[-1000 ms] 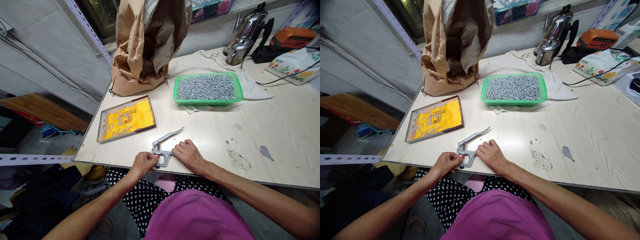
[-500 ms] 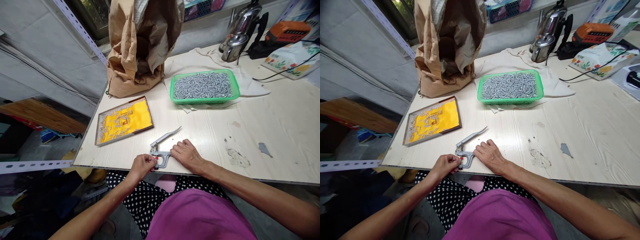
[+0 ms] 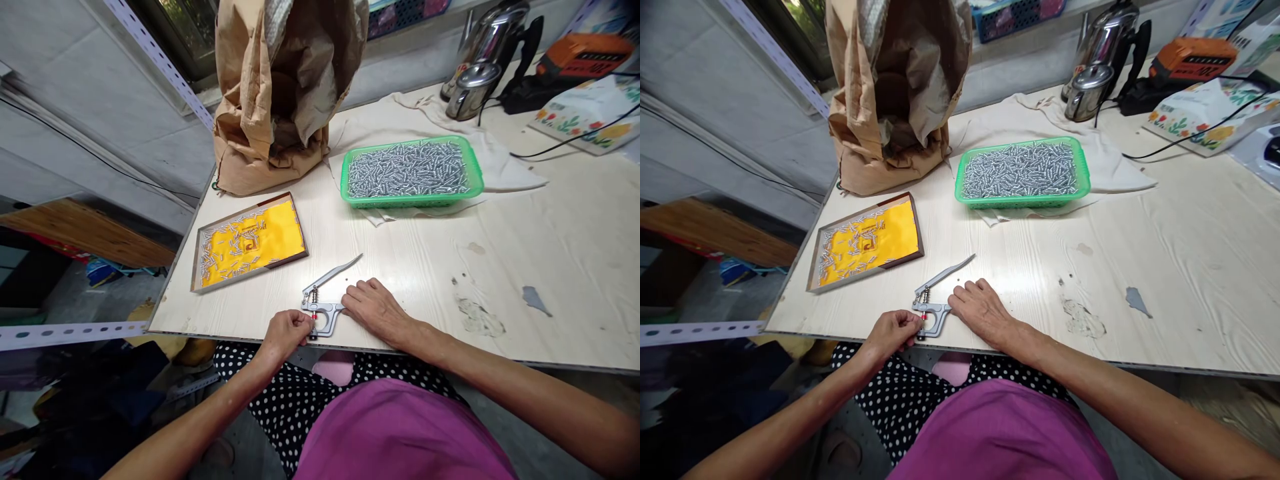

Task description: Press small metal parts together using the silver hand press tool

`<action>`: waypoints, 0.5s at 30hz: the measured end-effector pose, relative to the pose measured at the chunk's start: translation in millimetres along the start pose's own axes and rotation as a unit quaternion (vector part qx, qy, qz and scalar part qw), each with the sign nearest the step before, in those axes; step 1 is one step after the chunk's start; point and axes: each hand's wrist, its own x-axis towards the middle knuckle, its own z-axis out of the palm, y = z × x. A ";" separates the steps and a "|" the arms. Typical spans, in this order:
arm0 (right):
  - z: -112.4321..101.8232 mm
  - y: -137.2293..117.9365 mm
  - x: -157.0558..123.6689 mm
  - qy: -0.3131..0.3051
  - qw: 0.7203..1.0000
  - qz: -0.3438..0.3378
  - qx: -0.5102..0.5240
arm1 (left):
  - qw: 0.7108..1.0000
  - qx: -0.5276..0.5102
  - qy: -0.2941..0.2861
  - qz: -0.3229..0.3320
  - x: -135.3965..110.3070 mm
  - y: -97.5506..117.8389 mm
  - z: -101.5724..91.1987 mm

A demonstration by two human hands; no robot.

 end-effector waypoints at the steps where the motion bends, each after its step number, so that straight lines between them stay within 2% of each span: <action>1: 0.1 0.2 0.1 -0.003 1.000 0.004 0.001 | 1.000 0.009 -0.005 0.006 0.5 0.3 -1.4; 5: 1.5 0.3 -0.2 -0.011 1.000 0.007 -0.001 | 0.998 0.052 -0.045 0.012 3.8 5.2 -8.4; 10: 1.7 -2.6 -2.5 -0.011 1.000 0.005 0.002 | 0.989 0.073 -0.120 -0.046 6.3 12.9 -11.3; 15: -3.1 -5.8 -3.9 -0.025 0.999 0.018 0.013 | 0.992 0.040 -0.096 -0.065 0.0 15.7 -5.6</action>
